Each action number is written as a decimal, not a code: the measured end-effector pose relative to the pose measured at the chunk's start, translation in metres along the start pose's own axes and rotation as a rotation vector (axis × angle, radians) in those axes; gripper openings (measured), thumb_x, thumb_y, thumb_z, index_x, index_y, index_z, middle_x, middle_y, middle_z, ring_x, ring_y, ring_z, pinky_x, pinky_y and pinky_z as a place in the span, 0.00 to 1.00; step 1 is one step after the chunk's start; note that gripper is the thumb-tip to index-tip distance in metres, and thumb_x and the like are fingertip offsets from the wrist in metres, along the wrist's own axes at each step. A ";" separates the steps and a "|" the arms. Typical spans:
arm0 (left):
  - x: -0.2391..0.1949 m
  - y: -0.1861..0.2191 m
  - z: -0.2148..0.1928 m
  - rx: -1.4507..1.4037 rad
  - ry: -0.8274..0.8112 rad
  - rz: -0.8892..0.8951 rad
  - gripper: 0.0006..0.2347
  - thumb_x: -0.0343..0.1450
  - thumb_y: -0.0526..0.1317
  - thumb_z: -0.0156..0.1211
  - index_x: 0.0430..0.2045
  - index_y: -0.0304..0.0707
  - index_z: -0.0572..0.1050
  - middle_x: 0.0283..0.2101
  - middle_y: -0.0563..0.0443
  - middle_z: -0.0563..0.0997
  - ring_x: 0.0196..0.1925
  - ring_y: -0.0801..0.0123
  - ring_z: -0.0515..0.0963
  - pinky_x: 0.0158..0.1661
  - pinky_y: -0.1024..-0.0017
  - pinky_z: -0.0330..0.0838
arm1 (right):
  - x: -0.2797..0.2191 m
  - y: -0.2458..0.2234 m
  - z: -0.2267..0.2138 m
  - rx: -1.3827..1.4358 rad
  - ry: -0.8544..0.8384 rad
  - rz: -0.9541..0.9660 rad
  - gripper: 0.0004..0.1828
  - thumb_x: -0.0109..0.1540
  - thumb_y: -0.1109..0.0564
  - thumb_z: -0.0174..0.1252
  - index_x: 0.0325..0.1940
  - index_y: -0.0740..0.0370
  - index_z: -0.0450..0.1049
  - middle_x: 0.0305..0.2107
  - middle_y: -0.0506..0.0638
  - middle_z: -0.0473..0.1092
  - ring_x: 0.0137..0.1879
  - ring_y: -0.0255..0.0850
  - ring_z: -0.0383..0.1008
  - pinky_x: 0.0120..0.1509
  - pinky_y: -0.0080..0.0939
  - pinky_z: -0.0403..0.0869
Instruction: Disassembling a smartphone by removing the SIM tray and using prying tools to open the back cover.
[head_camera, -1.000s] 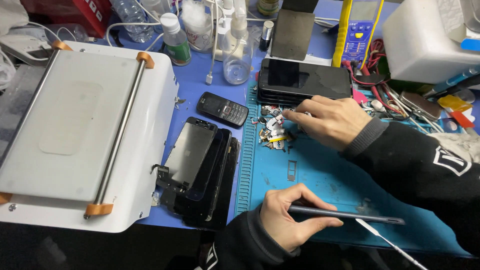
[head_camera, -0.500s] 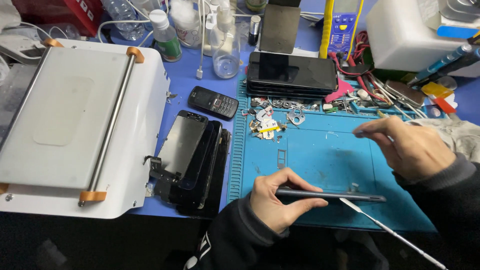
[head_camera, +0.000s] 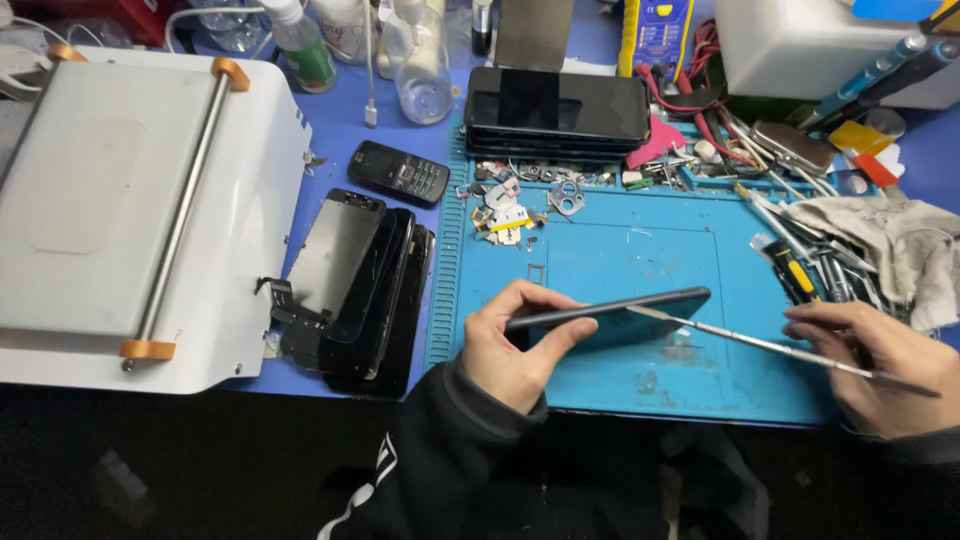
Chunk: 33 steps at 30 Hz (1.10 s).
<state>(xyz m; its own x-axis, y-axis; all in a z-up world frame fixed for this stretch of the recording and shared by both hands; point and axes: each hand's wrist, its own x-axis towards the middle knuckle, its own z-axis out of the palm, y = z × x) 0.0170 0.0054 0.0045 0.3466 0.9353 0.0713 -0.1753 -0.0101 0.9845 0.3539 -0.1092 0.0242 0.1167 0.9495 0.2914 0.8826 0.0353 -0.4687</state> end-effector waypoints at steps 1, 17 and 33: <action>-0.002 -0.003 0.002 0.034 0.028 0.035 0.09 0.66 0.33 0.74 0.34 0.33 0.80 0.35 0.51 0.86 0.39 0.76 0.84 0.45 0.78 0.78 | -0.006 -0.004 -0.001 -0.011 -0.014 0.012 0.10 0.66 0.66 0.61 0.52 0.63 0.79 0.37 0.52 0.78 0.39 0.34 0.81 0.44 0.30 0.77; -0.004 -0.005 0.005 -0.008 0.057 0.042 0.09 0.69 0.33 0.73 0.37 0.31 0.78 0.38 0.51 0.85 0.42 0.77 0.83 0.47 0.78 0.77 | 0.012 -0.147 -0.027 -0.071 -0.158 -0.512 0.17 0.52 0.70 0.64 0.46 0.68 0.79 0.36 0.59 0.77 0.40 0.47 0.80 0.44 0.41 0.77; -0.005 0.003 0.001 0.044 -0.008 0.095 0.08 0.69 0.33 0.73 0.37 0.33 0.79 0.38 0.51 0.86 0.43 0.76 0.85 0.49 0.76 0.79 | 0.063 -0.127 0.011 0.016 0.007 -0.501 0.11 0.62 0.71 0.70 0.47 0.68 0.78 0.40 0.57 0.75 0.41 0.43 0.77 0.45 0.37 0.75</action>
<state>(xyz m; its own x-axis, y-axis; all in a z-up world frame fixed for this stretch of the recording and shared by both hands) 0.0156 0.0007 0.0067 0.3378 0.9265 0.1659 -0.1673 -0.1144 0.9792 0.2442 -0.0508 0.0928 -0.3163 0.8127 0.4894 0.8241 0.4909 -0.2826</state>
